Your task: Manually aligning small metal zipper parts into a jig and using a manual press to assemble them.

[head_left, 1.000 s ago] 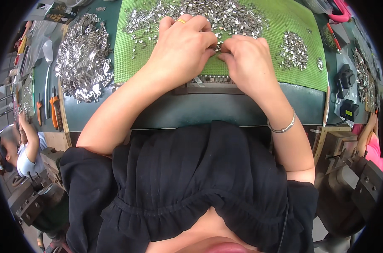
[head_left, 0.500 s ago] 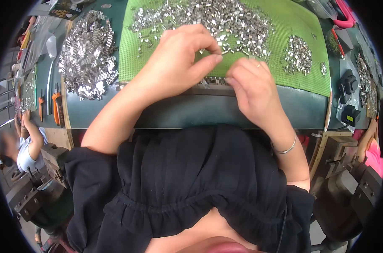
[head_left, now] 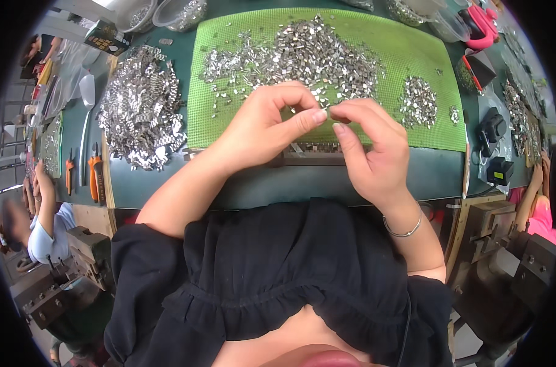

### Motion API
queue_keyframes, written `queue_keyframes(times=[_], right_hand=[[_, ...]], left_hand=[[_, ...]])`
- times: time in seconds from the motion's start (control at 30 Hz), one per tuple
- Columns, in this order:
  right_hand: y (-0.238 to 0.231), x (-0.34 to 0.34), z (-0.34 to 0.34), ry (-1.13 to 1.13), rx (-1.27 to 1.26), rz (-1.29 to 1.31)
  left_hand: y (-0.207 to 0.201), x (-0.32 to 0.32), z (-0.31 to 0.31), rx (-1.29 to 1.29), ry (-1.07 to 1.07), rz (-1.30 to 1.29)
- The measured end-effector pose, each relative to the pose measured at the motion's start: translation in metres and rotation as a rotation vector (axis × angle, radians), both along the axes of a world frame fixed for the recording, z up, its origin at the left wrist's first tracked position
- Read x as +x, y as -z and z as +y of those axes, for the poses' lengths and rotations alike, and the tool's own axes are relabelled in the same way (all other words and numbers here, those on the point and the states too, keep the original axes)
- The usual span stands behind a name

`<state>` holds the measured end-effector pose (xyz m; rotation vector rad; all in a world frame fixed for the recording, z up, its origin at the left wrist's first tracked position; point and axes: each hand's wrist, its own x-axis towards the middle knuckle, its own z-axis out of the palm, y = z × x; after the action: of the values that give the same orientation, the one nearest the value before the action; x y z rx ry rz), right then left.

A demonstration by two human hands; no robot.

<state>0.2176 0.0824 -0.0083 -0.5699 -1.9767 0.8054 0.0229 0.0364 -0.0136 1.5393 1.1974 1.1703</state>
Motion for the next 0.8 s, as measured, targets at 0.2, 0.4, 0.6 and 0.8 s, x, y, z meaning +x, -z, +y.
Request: queue_keyframes(times=[0.2,0.4,0.6,0.8], right_hand=[[-0.004,-0.007,0.0,0.028,0.04,-0.072],[-0.007,-0.011,0.0,0.049,0.056,-0.083],[-0.006,-0.012,-0.001,0.076,0.122,-0.097],[-0.006,-0.005,0.0,0.107,0.168,-0.183]], left_hand=[[-0.004,-0.001,-0.002,0.004,-0.017,0.009],[-0.006,-0.003,-0.003,0.011,-0.026,0.073],[-0.006,-0.001,-0.006,0.02,-0.052,0.115],[-0.006,0.006,-0.004,0.025,-0.052,0.149]])
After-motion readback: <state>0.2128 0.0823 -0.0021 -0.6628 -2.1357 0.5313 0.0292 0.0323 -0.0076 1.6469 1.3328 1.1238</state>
